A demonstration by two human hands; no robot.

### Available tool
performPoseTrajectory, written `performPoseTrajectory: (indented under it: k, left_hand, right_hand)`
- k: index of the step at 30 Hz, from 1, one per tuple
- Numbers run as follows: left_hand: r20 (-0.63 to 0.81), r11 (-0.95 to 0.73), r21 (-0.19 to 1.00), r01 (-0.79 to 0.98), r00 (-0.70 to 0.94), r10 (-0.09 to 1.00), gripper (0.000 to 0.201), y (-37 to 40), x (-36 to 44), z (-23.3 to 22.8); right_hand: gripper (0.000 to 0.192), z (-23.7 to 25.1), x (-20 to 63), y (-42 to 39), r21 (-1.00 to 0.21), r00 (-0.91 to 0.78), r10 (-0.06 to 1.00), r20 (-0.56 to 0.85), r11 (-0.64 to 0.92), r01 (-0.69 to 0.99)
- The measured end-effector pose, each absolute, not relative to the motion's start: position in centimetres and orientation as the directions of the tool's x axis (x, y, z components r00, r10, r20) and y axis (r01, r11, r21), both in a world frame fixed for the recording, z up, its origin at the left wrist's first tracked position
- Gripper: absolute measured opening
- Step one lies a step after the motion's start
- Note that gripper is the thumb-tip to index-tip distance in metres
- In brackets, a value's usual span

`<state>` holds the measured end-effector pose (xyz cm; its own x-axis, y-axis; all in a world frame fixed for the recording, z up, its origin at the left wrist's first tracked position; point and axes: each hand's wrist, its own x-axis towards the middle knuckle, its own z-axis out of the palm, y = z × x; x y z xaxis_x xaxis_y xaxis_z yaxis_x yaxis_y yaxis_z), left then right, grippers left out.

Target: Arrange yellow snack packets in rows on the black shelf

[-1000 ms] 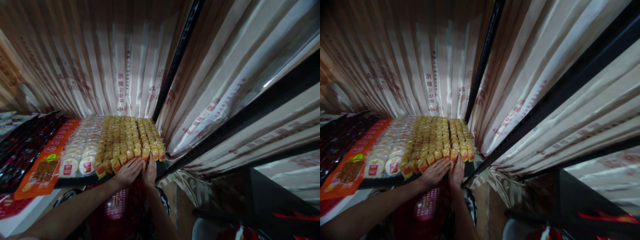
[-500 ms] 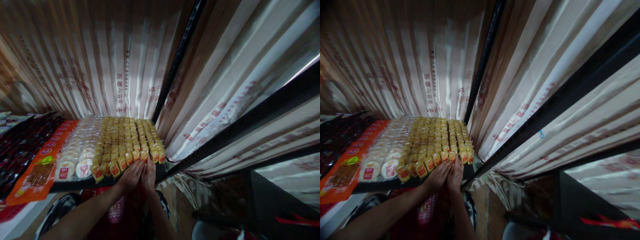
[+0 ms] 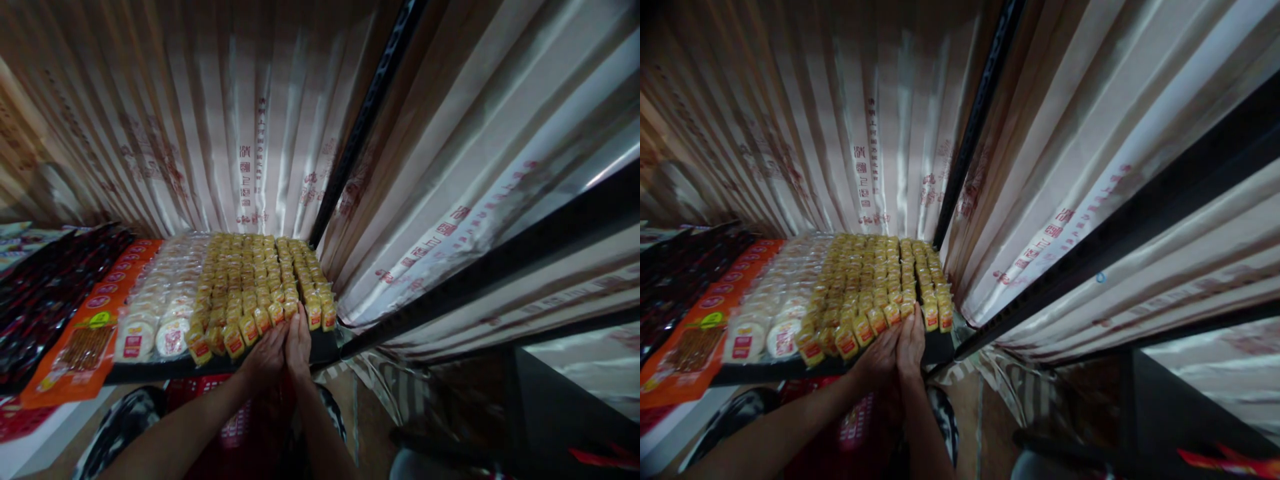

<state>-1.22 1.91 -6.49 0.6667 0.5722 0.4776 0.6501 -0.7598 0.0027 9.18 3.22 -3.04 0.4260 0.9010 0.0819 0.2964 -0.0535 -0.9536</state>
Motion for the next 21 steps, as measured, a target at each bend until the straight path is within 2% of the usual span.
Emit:
performPoseTrajectory:
  k: [10, 13, 21]
  left_hand:
    - [0.486, -0.752, 0.002, 0.659, 0.657, 0.576, 0.05, 2.0, -0.9, -8.1]
    - [0.483, -0.761, 0.009, 0.648, 0.664, 0.571, 0.05, 2.0, -1.1, -7.9]
    - [0.431, -0.754, 0.058, 0.654, 0.665, 0.61, 0.05, 2.0, -0.9, -6.1]
  right_hand:
    - [0.068, -3.3, 9.1, 5.0, -0.968, 0.444, 0.896, -0.024, -0.131, 0.212]
    - [0.068, -3.5, 8.9, 5.2, -0.979, 0.447, 0.895, -0.008, -0.099, 0.179]
    - [0.064, -3.9, 10.6, 5.6, -0.968, 0.383, 0.92, 0.081, -0.019, 0.25]
